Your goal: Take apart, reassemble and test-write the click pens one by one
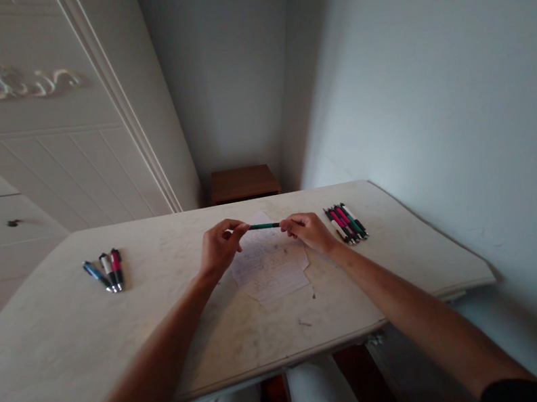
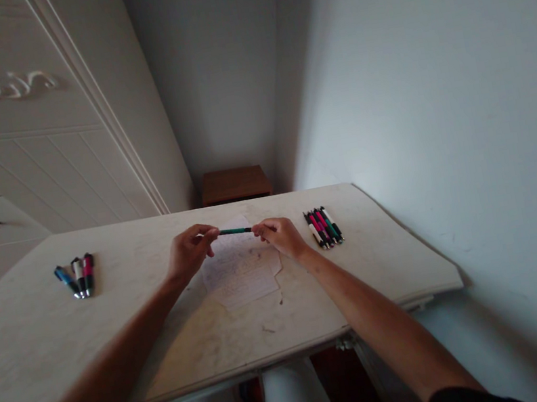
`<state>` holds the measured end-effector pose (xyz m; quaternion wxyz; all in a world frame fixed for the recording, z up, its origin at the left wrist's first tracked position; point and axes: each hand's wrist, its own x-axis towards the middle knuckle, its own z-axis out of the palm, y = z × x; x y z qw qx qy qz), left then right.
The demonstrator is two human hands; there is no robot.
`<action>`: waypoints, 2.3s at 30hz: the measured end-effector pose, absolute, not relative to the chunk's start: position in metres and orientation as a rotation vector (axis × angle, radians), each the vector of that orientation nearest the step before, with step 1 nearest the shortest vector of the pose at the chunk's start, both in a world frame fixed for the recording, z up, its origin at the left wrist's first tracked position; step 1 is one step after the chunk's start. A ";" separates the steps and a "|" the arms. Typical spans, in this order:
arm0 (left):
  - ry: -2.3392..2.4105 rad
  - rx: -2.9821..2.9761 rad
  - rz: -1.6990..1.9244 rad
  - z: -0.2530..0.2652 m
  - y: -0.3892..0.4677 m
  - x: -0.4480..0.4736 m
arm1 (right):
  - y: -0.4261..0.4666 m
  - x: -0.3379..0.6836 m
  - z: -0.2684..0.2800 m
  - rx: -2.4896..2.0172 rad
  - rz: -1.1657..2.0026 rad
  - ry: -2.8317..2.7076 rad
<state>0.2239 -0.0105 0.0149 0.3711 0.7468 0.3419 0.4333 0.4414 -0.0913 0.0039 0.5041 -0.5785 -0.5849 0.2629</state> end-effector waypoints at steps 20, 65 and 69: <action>0.847 1.902 1.048 0.012 -0.013 0.222 | -0.091 0.442 0.004 -1.344 0.624 -1.396; 0.859 1.927 0.882 0.010 -0.015 0.222 | -0.096 0.436 0.011 -1.252 0.777 -1.322; 0.731 1.837 0.923 0.006 -0.012 0.223 | -0.094 0.439 0.008 -1.254 0.774 -1.303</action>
